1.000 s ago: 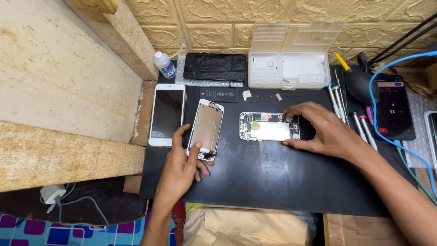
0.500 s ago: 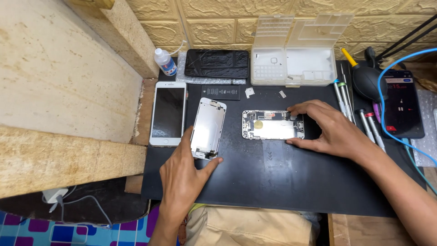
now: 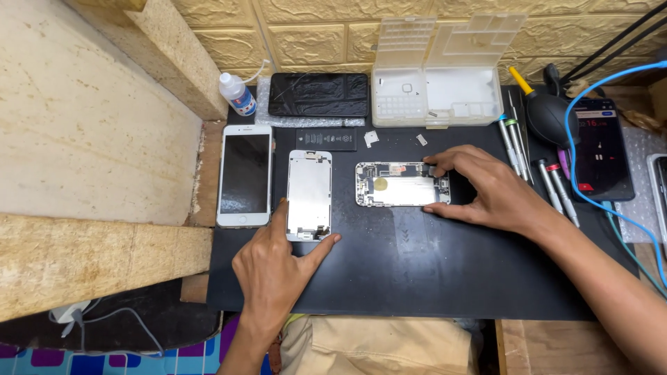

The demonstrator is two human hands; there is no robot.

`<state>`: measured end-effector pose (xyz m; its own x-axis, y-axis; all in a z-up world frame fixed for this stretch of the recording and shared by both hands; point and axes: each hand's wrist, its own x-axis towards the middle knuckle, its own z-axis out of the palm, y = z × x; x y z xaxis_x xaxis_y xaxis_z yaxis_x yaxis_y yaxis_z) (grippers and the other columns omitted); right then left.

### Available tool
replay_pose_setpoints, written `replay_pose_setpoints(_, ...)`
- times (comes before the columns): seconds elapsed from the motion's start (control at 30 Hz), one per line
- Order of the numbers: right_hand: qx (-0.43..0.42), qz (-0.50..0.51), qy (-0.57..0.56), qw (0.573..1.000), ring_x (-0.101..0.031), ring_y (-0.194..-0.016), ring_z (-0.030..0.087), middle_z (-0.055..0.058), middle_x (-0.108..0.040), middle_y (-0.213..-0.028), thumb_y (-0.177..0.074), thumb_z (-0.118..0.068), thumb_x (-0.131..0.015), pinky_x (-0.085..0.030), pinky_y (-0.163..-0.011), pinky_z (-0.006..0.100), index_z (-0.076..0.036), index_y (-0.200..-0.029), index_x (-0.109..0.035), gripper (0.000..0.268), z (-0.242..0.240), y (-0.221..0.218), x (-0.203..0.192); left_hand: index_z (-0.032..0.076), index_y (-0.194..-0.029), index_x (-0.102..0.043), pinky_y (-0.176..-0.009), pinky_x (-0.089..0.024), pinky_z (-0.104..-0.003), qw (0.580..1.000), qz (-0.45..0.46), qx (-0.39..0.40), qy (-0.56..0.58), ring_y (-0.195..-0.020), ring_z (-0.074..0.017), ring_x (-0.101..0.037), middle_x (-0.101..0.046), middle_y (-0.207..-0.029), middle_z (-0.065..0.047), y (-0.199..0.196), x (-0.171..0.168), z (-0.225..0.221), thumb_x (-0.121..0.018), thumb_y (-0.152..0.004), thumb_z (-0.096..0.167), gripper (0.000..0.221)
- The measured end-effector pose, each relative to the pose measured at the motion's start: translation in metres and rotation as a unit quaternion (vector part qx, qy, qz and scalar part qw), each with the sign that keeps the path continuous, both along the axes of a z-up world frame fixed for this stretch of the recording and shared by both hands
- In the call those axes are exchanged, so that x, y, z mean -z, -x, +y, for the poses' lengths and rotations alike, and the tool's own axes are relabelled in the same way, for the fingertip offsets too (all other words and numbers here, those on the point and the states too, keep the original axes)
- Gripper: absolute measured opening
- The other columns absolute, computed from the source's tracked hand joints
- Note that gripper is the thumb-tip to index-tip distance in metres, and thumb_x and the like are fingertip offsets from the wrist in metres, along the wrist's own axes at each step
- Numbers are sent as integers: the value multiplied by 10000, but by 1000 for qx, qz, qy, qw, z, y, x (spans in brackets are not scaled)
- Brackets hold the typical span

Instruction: The person is disassembling a smartphone by prying the screen away from the chassis and inspecting the internal hardware.

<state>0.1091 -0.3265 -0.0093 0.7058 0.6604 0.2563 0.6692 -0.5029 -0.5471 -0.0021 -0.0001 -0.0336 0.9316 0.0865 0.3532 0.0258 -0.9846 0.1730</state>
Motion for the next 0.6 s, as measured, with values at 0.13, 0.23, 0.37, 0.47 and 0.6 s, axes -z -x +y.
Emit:
replay_pose_setpoints(0.13,-4,6,1,1000,-651,-1193,274,130,-686,-1260,-801,-318,-852,-497,-1035,385,-75,-1075,-602,444,-1,-4,1,83,-1249,-711,-429,-504,-398,1000,9,1,0,-565,-227,-687,-690,-634,-59,0,0,3,-687,-701,859,950)
replay_pose_setpoints(0.23,0,22,1,1000,-647,-1224,273,123,-681,-1280,-799,-319,-851,-495,-1046,389,-86,-1084,-599,446,-2,-4,2,94,-1251,-716,-394,-484,-388,1000,14,2,-22,-506,-214,-654,-651,-583,-48,1,1,4,-678,-698,875,958)
replay_pose_setpoints(0.37,8,33,7,999,-639,-1240,279,118,-679,-1319,-797,-351,-840,-493,-1043,397,-104,-1049,-568,445,-3,-3,0,105,-1278,-722,-402,-466,-376,998,13,10,-53,-453,-204,-606,-576,-509,-33,3,1,6,-647,-710,886,969)
replay_pose_setpoints(0.47,15,10,3,1000,-645,-1226,295,147,-674,-1326,-799,-331,-833,-501,-1050,402,-69,-1094,-589,464,-11,2,-11,93,-1303,-702,-438,-494,-395,998,23,18,-47,-504,-226,-642,-619,-557,-52,4,-1,6,-666,-721,861,964)
replay_pose_setpoints(0.6,87,-31,25,995,-672,-1164,281,161,-713,-1247,-873,-222,-787,-508,-1031,393,-19,-1109,-642,343,-37,10,-32,65,-1361,-668,-473,-534,-417,998,57,9,-41,-560,-235,-671,-642,-593,-55,6,-3,7,-690,-691,857,1037)
